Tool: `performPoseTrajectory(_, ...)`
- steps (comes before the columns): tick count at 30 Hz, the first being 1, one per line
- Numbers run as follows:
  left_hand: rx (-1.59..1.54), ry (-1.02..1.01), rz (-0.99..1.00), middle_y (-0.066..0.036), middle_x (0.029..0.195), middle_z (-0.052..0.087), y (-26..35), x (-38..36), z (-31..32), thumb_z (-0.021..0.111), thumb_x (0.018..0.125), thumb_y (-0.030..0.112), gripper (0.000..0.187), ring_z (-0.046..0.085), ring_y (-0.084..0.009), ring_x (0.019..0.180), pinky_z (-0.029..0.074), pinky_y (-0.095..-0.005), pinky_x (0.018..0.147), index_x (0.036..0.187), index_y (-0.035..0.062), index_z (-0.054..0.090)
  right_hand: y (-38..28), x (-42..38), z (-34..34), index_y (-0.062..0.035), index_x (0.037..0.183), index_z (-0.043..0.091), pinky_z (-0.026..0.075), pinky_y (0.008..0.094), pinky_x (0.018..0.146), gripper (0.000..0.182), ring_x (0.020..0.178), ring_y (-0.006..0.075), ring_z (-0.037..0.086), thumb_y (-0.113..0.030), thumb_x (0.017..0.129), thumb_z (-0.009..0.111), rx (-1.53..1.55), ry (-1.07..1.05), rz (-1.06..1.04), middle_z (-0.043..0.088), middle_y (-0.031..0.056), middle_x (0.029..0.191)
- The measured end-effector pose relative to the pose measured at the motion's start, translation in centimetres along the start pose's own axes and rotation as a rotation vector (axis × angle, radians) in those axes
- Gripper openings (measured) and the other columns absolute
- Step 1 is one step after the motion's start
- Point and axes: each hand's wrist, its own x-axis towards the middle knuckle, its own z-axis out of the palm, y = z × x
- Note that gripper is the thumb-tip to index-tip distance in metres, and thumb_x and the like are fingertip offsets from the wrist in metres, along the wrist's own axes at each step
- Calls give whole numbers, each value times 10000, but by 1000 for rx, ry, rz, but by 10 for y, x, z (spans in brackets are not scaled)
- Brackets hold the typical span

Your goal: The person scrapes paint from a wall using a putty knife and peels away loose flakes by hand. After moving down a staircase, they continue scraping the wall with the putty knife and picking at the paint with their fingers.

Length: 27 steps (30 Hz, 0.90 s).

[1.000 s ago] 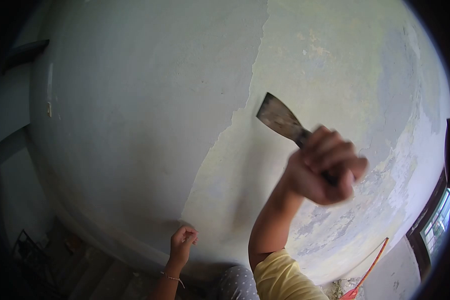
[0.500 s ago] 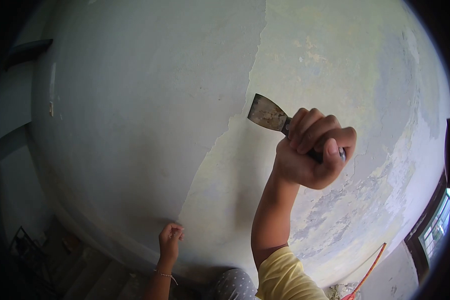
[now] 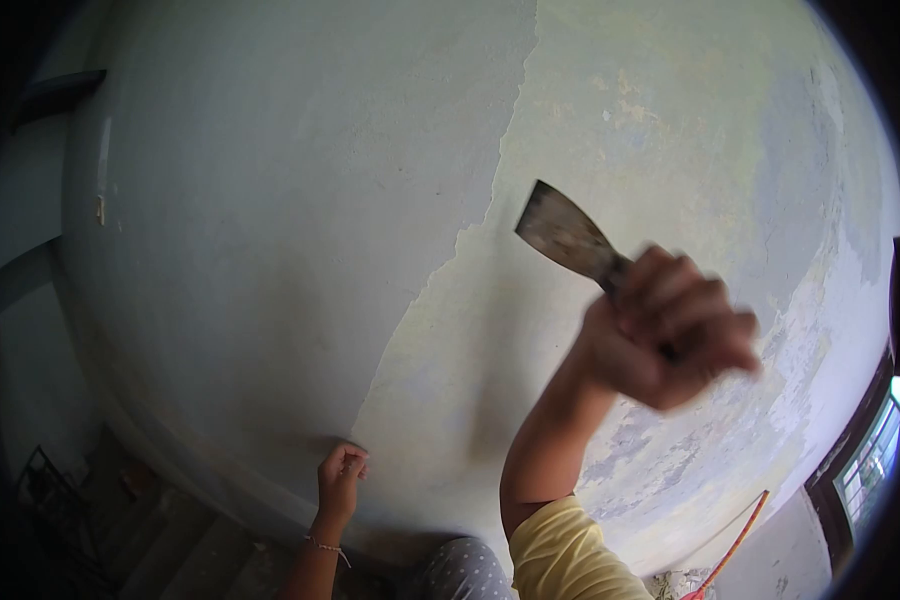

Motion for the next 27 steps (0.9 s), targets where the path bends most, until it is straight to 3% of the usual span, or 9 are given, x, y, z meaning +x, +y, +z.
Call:
performPoseTrajectory(3,-1,6,18,-26,797,616,-7,1,0,590,946,77,65,586,-106,703,481,-261,654,908,29,612,29,-1,-11,-167,717,371,248,228,346,464,383,75,263,-436,1087,288,-99,-13,195,302,-36,508)
performPoseTrajectory(9,27,2,3,-23,787,610,-2,1,3,579,947,53,57,580,-100,694,478,-257,648,907,26,609,-17,14,-10,-184,706,352,242,235,350,460,388,67,253,-429,1090,284,57,-145,-8,299,-50,499)
performPoseTrajectory(10,25,0,2,-23,787,610,-3,2,4,579,947,53,57,580,-100,694,478,-257,648,907,26,609,5,1,-5,-177,704,340,244,236,354,455,393,74,267,-419,1089,310,26,-3,45,293,-38,498)
performPoseTrajectory(13,-16,11,21,-20,771,606,-4,1,4,579,946,53,58,576,-97,689,478,-258,643,903,27,607,28,-1,-19,-157,725,332,257,231,364,373,405,95,295,-295,1056,434,-47,-120,239,290,-5,505)
performPoseTrajectory(20,29,91,89,-28,807,611,-9,5,1,596,928,81,62,580,-111,718,478,-270,686,902,25,605,-12,5,-16,-140,747,359,258,229,373,299,415,77,299,-216,1031,412,15,-87,16,304,-30,513)
performPoseTrajectory(21,30,119,119,-29,815,609,-10,4,0,598,920,82,59,582,-117,738,476,-276,711,903,26,605,17,-12,-16,-128,757,367,289,242,357,264,403,92,351,-143,1008,449,-71,-46,109,406,-6,535)
performPoseTrajectory(23,74,94,90,-27,821,603,-9,0,-2,602,909,77,48,575,-118,766,470,-282,737,904,29,603,24,-10,-18,-120,762,370,289,246,359,256,399,95,348,-129,1001,461,53,-89,186,415,3,538)
performPoseTrajectory(26,104,83,66,-22,833,590,-8,1,-4,609,890,66,37,557,-118,808,458,-288,774,906,35,599,3,2,-14,-123,760,361,297,241,369,264,403,94,344,-143,1006,454,92,-137,100,410,3,541)
performPoseTrajectory(27,94,83,65,-20,839,584,-8,4,-2,611,882,60,37,546,-116,823,453,-289,785,907,38,597,-11,6,-8,-144,731,336,276,251,359,296,401,85,293,-186,1012,419,99,-89,45,317,-18,518)
